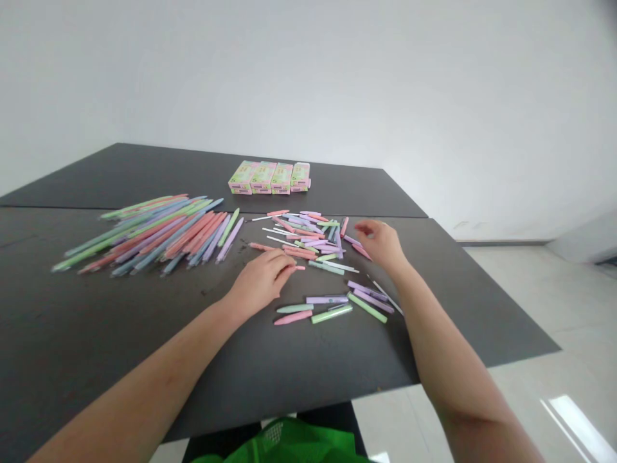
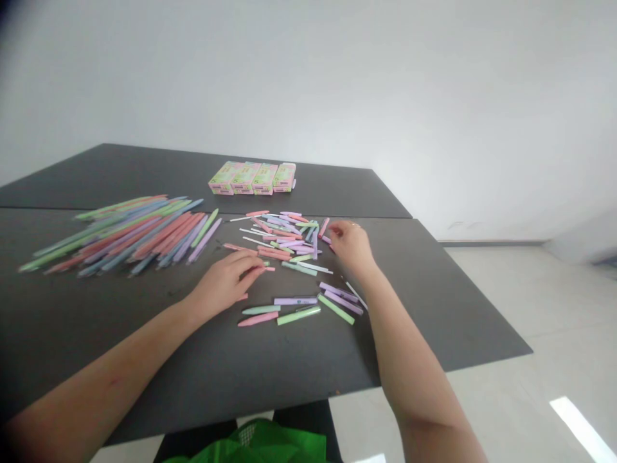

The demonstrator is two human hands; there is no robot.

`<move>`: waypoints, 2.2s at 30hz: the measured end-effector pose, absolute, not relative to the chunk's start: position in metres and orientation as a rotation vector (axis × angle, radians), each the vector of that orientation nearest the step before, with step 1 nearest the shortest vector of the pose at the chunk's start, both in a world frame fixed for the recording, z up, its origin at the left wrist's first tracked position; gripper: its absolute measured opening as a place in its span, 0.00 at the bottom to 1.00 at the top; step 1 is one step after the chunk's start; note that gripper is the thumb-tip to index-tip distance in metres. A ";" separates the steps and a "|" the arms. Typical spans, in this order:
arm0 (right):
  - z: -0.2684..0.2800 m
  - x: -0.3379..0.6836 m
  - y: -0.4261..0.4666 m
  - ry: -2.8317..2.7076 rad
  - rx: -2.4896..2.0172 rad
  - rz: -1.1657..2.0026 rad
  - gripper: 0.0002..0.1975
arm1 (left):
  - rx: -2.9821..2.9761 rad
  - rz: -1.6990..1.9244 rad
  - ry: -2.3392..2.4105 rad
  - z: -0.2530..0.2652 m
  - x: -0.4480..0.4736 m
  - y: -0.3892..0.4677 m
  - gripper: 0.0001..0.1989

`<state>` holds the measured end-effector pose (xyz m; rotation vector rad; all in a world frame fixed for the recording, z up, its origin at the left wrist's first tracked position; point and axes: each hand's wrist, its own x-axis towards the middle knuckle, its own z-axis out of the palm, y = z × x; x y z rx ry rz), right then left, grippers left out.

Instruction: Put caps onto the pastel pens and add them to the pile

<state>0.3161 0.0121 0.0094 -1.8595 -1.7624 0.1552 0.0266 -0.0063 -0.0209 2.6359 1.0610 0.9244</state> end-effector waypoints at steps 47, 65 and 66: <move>0.023 0.253 -0.029 -1.692 -0.677 1.543 0.16 | 2.560 0.861 0.952 -0.014 0.027 -0.008 0.13; 0.043 0.356 -0.005 -1.935 -1.897 0.529 0.10 | 2.652 0.486 1.277 -0.012 0.023 -0.006 0.14; 0.042 0.361 -0.005 -2.054 -1.980 0.565 0.09 | 2.668 0.472 1.264 -0.012 0.023 -0.006 0.14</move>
